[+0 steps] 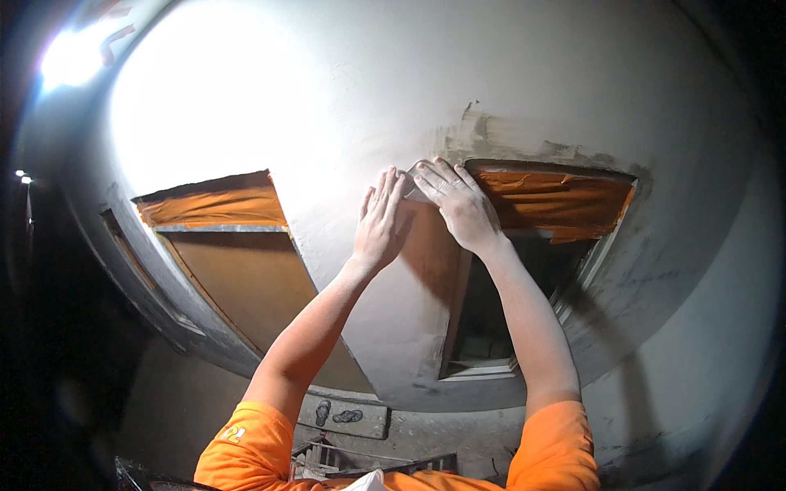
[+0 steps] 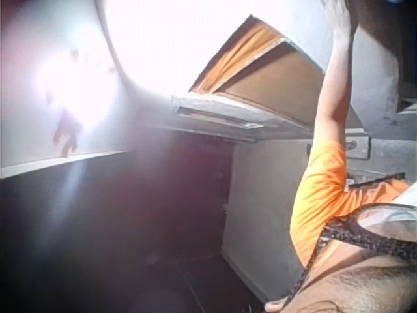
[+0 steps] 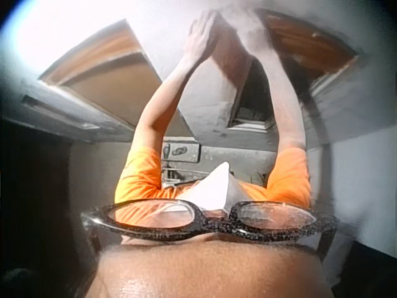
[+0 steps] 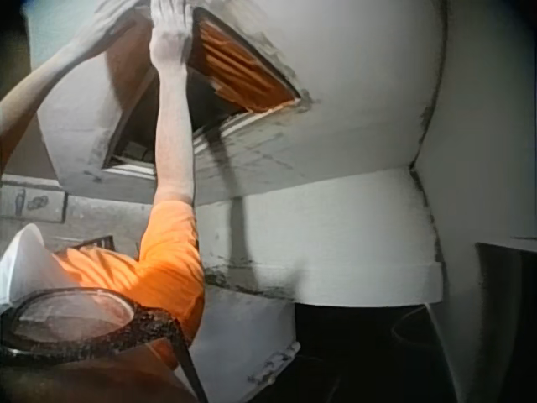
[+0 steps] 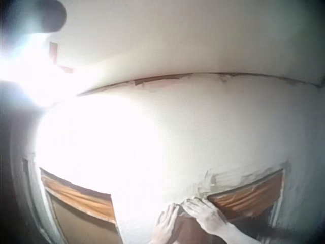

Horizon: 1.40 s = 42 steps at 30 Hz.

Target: The person sands sections of a plastered wall using a piece of sandpaper held by hand, moving between different parts of the wall and repositioning a wooden step ladder as needed to reach higher sections.

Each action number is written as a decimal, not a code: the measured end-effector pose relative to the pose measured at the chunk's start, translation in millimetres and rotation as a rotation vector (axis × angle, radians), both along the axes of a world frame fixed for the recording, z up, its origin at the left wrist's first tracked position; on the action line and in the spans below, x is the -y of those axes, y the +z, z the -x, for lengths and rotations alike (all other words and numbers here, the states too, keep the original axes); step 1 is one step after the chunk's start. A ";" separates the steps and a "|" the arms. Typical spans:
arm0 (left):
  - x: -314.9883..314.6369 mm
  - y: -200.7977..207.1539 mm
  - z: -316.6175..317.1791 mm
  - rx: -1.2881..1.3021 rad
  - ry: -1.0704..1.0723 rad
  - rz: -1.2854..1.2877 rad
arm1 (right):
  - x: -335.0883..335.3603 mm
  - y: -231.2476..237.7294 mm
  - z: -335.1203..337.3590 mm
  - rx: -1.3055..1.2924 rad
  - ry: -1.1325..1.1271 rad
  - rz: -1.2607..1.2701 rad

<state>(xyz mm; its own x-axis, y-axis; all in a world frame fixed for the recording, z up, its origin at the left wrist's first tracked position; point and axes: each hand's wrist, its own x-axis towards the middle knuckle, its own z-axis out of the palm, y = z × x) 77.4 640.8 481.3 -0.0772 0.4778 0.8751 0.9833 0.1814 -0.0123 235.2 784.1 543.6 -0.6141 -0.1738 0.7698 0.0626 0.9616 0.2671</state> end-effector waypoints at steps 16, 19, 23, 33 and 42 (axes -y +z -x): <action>-29.6 16.2 22.9 -0.378 -0.096 0.097 | -37.1 -59.2 3.0 -0.534 -0.071 0.230; -26.8 15.1 25.2 -0.374 -0.098 0.108 | -34.3 -65.9 3.8 -0.481 -0.175 0.314; -30.5 15.1 21.7 -0.436 -0.025 0.069 | -33.4 -80.8 13.9 -0.333 -0.160 0.304; -22.6 11.9 9.0 -0.406 0.133 0.113 | -27.7 -51.1 -14.0 -0.194 -0.304 0.199; -46.3 19.5 -9.1 -0.159 0.065 -0.106 | -37.8 -125.3 -6.4 -0.160 -0.361 0.259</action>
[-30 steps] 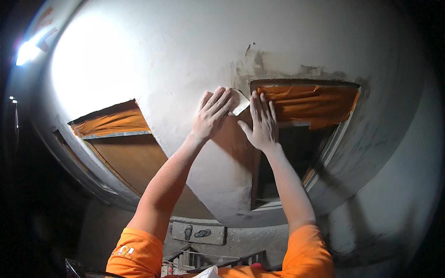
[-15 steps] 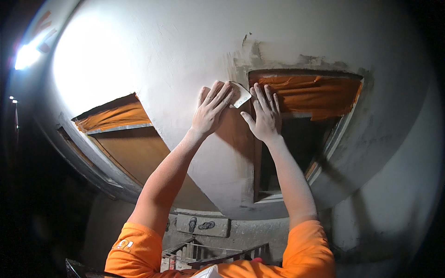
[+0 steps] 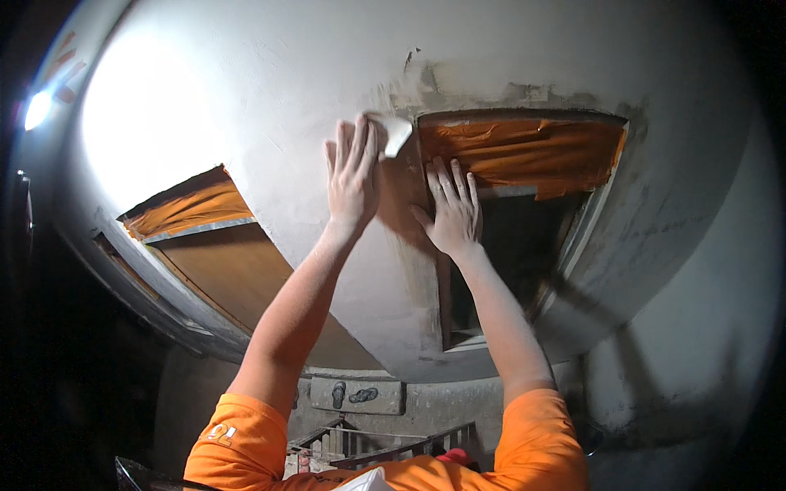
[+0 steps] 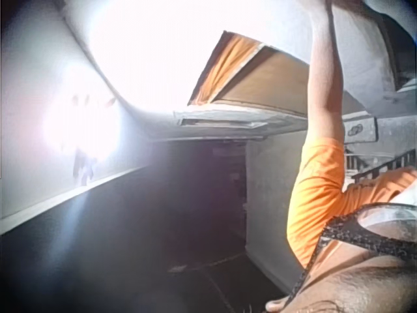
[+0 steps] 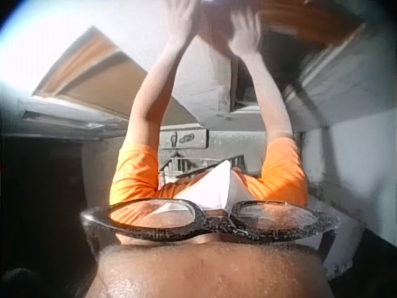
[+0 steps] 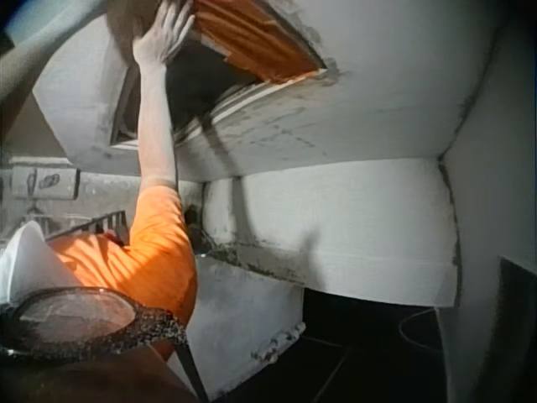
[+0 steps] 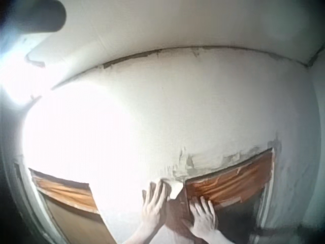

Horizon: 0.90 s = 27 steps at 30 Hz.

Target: The person sands sections of a plastered wall using a piece of sandpaper held by hand, moving between different parts of the wall and repositioning a wooden step ladder as needed to reach higher sections.

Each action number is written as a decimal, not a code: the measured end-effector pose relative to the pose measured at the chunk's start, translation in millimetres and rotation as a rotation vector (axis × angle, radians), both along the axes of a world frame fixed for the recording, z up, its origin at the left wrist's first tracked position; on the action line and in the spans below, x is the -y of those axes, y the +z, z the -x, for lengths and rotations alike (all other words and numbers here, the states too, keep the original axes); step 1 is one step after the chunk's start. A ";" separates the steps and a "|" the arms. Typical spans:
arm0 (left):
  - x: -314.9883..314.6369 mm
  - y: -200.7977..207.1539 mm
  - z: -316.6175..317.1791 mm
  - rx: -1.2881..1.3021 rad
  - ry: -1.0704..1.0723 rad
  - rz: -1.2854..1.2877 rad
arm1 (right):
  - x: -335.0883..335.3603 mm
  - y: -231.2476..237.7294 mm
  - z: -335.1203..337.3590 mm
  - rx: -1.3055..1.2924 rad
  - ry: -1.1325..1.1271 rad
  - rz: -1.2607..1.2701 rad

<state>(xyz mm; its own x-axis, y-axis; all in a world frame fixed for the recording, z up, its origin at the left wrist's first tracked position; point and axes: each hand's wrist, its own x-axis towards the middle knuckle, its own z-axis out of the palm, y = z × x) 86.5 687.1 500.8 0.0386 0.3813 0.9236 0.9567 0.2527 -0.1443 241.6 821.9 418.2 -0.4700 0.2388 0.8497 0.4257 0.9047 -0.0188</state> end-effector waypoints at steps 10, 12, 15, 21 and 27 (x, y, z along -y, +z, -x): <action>15.1 -52.0 5.8 0.002 0.192 0.190 | 2.2 -29.1 6.4 0.058 0.028 0.040; 7.4 -28.4 -4.7 0.051 0.126 0.133 | -9.2 -44.1 -4.0 0.140 0.002 0.017; -4.8 -9.9 -14.9 0.082 0.091 0.094 | -23.1 -37.3 -11.9 0.039 0.041 -0.070; -15.4 -25.1 -11.6 0.096 0.116 0.089 | -37.4 36.1 6.8 -0.102 0.091 -0.135; -3.5 -27.6 -3.2 0.013 0.147 0.139 | -83.9 14.8 -41.0 -0.110 -0.044 -0.076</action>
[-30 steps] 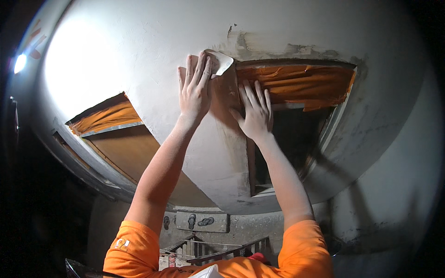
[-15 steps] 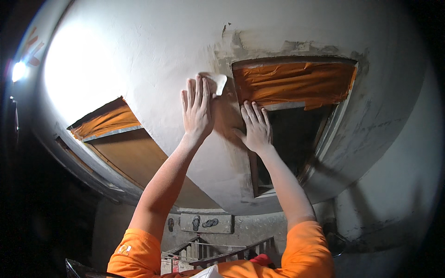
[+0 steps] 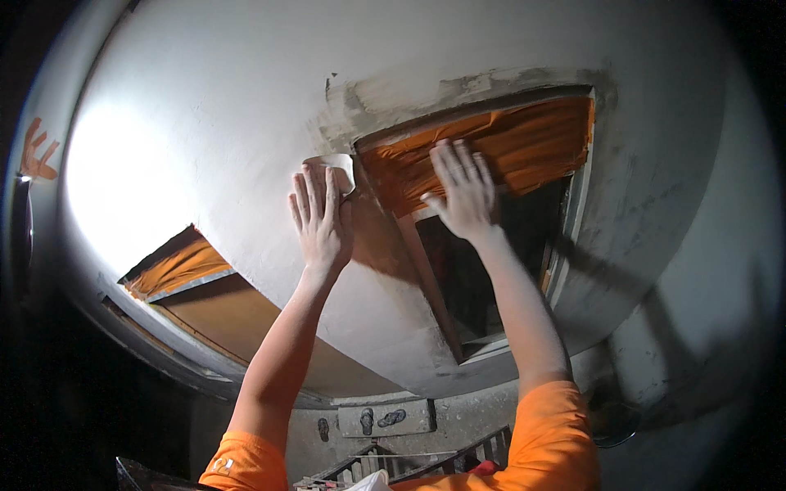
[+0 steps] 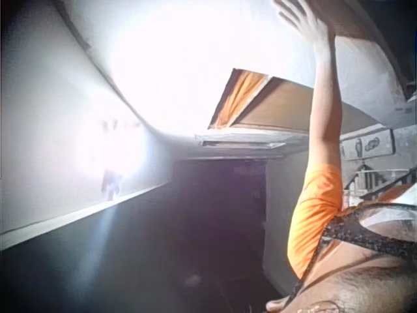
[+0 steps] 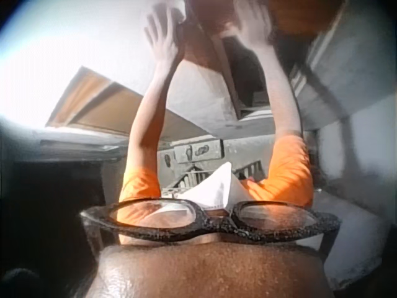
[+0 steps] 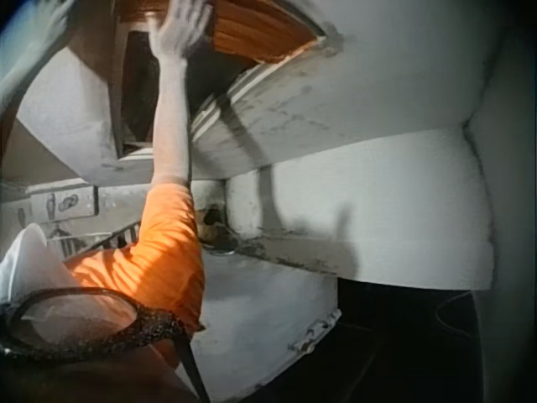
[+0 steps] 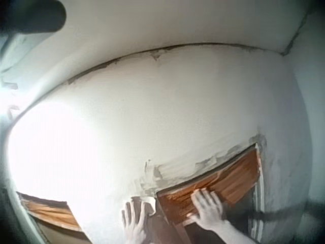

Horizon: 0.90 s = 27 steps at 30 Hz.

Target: The person sands sections of a plastered wall using a piece of sandpaper held by hand, moving between different parts of the wall and repositioning a wooden step ladder as needed to reach higher sections.

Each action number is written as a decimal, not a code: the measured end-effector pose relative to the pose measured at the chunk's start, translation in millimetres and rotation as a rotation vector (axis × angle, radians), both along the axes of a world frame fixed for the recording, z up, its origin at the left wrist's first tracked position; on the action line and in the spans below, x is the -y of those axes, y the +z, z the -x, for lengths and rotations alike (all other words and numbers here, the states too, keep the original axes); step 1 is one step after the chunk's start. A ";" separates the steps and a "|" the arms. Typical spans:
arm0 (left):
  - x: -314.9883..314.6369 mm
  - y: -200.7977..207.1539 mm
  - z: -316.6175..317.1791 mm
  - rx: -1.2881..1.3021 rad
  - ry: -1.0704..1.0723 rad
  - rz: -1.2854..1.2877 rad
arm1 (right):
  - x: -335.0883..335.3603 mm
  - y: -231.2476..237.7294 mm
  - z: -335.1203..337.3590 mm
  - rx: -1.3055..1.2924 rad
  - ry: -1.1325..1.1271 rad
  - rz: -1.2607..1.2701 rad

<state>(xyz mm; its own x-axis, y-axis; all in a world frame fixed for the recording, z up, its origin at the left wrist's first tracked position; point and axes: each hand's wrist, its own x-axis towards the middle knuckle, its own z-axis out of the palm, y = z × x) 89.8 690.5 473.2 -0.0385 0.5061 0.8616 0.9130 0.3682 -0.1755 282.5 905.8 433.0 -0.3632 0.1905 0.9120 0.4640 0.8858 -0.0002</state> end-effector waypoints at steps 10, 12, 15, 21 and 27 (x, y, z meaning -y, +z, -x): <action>-29.8 -9.1 -18.7 0.006 0.018 -0.030 | 32.3 -16.6 16.7 -0.127 -0.028 0.154; -31.3 -5.3 -14.0 -0.018 0.038 -0.043 | 36.1 -31.2 16.6 0.138 0.055 0.073; -25.0 15.0 -12.8 -0.029 -0.017 -0.091 | 13.6 -27.1 -14.4 0.122 -0.032 0.122; -43.5 40.7 -18.5 -0.088 0.043 -0.159 | -18.2 -13.6 -41.5 -0.259 -0.131 0.195; -42.7 79.6 -25.4 -0.144 -0.043 -0.109 | 18.0 8.5 6.9 0.012 0.159 0.065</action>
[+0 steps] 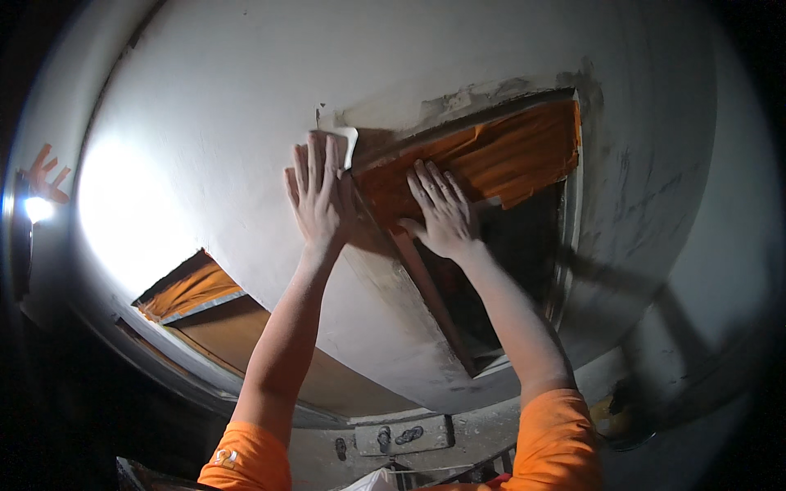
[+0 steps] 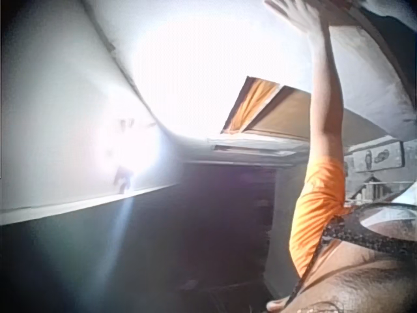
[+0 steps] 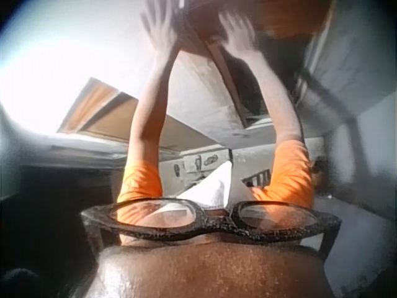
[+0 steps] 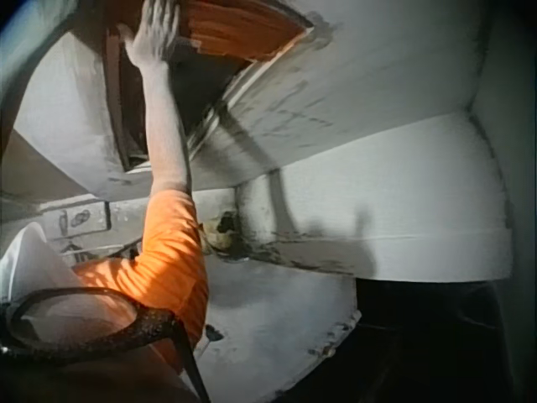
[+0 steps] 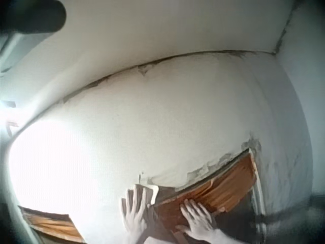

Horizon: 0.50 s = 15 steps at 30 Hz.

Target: The person sands sections of a plastered wall using a piece of sandpaper held by hand, moving between different parts of the wall and repositioning a wooden step ladder as needed to reach higher sections.

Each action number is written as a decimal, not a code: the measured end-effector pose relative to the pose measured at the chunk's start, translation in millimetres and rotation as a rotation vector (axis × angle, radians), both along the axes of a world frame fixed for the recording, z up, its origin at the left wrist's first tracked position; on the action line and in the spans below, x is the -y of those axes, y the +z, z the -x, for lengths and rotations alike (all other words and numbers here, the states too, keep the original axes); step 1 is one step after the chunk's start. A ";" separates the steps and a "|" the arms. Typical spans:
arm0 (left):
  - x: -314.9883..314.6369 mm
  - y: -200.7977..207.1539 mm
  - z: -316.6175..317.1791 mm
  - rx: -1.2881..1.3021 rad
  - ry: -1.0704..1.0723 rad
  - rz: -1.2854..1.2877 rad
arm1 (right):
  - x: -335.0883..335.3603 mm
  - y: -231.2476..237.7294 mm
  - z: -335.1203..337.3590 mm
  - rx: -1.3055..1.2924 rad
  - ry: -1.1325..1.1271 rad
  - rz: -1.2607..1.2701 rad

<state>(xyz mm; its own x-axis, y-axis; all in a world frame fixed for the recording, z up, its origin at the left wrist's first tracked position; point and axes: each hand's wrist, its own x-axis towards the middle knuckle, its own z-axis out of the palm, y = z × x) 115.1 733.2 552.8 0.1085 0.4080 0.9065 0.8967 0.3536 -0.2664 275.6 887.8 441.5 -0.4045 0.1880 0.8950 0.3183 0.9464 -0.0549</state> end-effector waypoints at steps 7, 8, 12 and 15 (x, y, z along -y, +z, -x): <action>-15.9 26.8 -14.6 0.017 0.077 -0.128 | -19.5 14.5 -11.4 -0.389 -0.245 0.131; -16.3 28.7 -14.1 -0.015 0.048 -0.108 | -13.5 8.7 1.2 -0.327 -0.191 0.071; 13.0 56.5 1.9 -0.195 0.075 0.072 | -18.0 0.3 5.7 -0.058 -0.135 -0.045; 13.7 60.5 3.7 -0.061 0.012 0.030 | -37.4 9.2 -24.0 -0.202 -0.312 0.082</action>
<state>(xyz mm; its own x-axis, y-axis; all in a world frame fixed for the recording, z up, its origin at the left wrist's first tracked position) 111.4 719.5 613.3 0.1579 0.4366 0.8857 0.8743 0.3551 -0.3309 299.6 925.3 450.7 -0.1332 0.3486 0.9278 0.5654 0.7956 -0.2177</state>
